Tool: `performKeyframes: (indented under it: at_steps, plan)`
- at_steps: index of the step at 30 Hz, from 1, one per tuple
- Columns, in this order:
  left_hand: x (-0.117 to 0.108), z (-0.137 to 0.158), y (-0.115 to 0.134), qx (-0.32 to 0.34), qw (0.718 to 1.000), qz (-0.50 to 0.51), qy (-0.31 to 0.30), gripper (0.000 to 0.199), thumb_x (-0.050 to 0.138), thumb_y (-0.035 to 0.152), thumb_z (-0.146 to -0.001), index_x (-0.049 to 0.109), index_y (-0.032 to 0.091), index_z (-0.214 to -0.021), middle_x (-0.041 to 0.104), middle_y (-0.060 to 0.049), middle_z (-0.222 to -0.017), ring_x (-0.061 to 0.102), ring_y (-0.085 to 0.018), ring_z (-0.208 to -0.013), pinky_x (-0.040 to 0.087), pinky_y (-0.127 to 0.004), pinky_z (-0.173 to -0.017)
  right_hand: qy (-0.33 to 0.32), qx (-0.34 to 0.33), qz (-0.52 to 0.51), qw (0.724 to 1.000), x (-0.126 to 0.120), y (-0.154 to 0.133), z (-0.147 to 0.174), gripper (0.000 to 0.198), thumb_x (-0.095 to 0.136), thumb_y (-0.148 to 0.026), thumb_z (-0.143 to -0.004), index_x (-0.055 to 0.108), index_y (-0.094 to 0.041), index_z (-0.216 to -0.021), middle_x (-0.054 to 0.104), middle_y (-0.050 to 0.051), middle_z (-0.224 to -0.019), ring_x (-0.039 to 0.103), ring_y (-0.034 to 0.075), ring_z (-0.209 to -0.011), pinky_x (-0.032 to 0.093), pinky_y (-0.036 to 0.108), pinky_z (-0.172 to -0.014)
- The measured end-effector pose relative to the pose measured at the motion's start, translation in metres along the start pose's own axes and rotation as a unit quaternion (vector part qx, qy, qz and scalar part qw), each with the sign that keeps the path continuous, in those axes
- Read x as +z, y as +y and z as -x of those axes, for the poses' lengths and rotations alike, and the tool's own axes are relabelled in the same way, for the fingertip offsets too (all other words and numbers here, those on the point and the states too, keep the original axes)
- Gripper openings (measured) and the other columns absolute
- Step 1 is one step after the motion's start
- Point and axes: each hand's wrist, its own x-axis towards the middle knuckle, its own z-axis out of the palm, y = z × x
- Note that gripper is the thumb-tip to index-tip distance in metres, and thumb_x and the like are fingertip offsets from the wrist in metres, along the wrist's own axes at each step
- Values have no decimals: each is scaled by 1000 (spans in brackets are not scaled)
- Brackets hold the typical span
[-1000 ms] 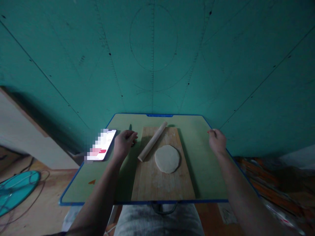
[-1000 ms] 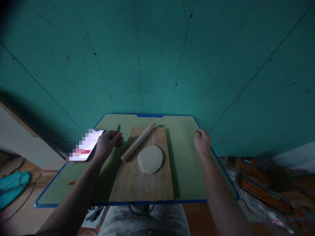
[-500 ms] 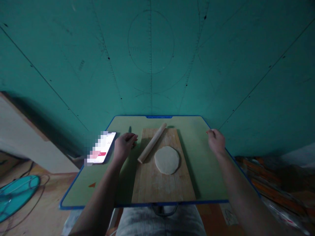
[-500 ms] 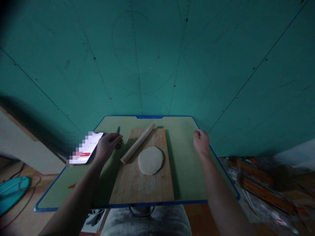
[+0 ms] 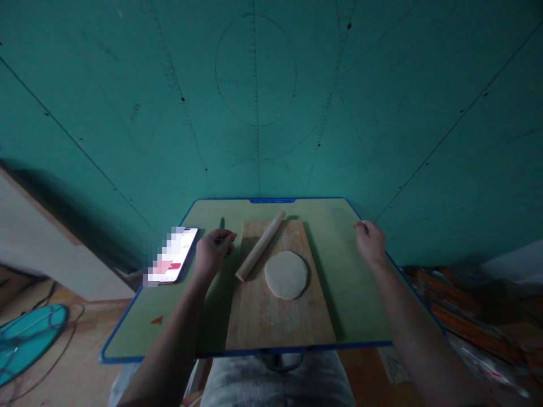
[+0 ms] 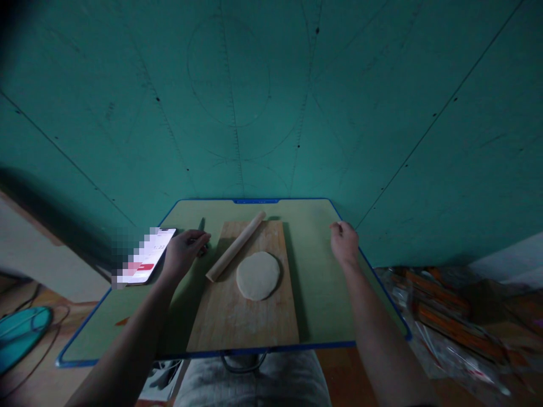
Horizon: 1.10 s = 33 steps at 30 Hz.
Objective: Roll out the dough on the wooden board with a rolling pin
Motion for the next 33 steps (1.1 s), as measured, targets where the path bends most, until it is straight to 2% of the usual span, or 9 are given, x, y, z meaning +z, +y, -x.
performKeyframes:
  at_steps: [13,28,33]
  plan:
    - [0,1,3,-3,1000,-7,-14,33,66,51,-69,69,18,-73,64,0,-53,58,-16,-48,43,-26,-48,-15,4,7,1000,0,-2,1,42,43,-59,-82,60,-23,-70,65,7,-71,57,23,-73,40,34,-69]
    - [1,1,3,1,1000,-19,-18,33,63,53,-69,65,20,-70,62,0,-52,57,-16,-48,41,-27,-51,-35,-3,13,999,-2,-7,5,35,39,-56,-76,53,-25,-67,60,5,-66,55,23,-69,38,34,-66]
    - [1,0,0,27,997,-70,-20,34,59,53,-72,60,21,-64,62,-1,-52,57,-17,-49,39,-27,-50,-59,-41,6,997,5,-21,10,27,44,-48,-79,55,-25,-73,65,7,-75,59,24,-74,44,36,-70]
